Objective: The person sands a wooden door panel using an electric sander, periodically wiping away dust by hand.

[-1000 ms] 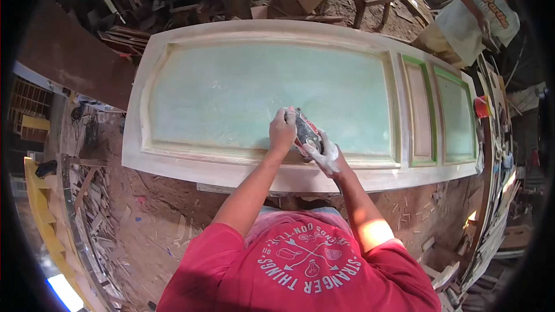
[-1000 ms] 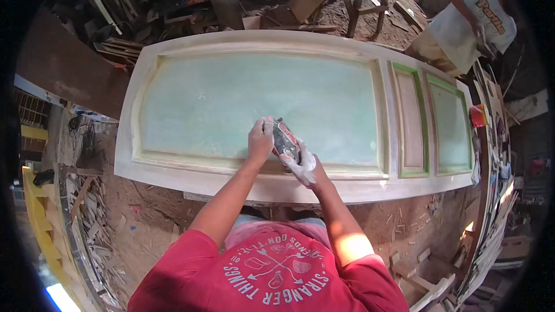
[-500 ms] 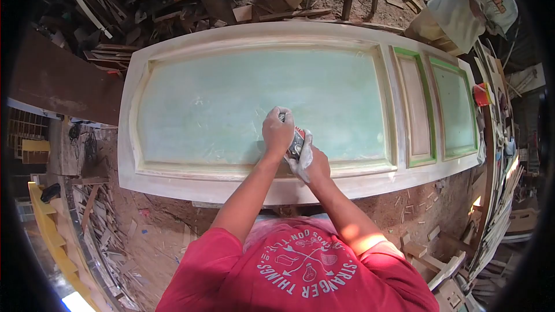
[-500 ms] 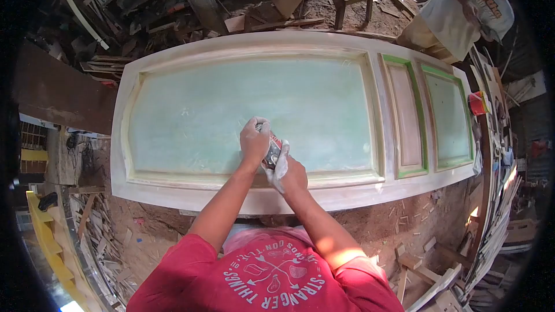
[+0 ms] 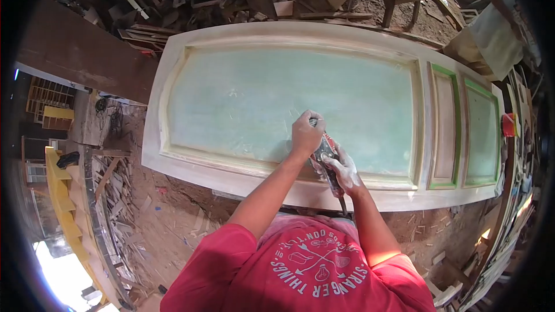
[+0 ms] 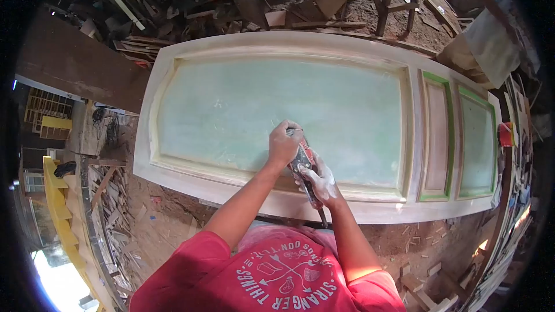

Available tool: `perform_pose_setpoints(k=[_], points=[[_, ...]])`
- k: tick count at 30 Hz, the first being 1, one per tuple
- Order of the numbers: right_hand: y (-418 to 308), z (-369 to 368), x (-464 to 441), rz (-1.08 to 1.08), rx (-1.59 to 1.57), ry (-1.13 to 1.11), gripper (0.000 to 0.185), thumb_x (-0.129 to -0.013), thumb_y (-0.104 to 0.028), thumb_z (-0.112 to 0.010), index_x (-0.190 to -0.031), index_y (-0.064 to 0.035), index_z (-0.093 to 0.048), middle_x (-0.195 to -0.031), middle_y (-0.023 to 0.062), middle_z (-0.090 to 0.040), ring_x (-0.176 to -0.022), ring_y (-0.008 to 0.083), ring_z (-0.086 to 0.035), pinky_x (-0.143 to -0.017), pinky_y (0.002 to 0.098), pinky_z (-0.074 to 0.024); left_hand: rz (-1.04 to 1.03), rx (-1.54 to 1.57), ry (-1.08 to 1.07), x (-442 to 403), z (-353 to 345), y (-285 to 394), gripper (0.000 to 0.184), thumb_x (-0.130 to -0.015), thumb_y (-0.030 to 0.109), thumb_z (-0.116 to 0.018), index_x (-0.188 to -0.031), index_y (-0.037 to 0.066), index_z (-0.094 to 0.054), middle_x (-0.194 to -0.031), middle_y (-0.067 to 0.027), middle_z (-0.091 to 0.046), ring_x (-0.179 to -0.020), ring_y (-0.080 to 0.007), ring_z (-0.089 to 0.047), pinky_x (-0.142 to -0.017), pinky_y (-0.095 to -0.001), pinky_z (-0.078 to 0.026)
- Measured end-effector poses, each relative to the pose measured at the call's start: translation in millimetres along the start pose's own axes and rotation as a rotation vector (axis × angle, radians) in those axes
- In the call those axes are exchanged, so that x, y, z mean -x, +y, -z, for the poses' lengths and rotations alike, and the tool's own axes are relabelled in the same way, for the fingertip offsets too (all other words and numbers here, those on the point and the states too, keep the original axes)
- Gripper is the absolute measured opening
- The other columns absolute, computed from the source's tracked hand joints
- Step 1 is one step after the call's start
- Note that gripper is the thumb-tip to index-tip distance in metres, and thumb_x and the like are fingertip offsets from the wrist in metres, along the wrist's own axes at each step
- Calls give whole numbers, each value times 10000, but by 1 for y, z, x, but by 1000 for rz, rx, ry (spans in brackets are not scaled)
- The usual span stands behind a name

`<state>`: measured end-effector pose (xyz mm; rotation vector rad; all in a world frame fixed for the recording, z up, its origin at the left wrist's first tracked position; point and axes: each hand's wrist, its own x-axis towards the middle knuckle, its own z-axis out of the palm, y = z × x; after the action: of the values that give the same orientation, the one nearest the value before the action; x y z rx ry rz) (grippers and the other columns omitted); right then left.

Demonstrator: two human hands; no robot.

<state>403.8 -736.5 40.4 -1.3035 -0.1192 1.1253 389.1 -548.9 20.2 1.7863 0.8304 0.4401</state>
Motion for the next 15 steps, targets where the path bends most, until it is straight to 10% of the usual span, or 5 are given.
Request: perform_pose_setpoints(k=[7, 15], points=[[-10, -8, 0, 76, 255, 39, 645, -1107, -227, -610, -1683, -26, -398, -1072, 127, -751, -868, 206, -728, -792, 380, -626, 8, -67, 6, -1, 0, 2, 187, -927, 196, -722, -997, 28, -766, -944, -185, -807, -896, -338, -799, -842, -443, -615], [-32, -26, -14, 285, 1098, 325, 954, -873, -353, -814, -1676, -39, -405, -1394, 308, -643, -1261, 467, -677, -1070, 543, -579, 10, -90, 74, -6, -19, 6, 207, -930, 238, -716, -996, 48, -764, -993, -213, -802, -952, -437, -778, -874, -517, -609]])
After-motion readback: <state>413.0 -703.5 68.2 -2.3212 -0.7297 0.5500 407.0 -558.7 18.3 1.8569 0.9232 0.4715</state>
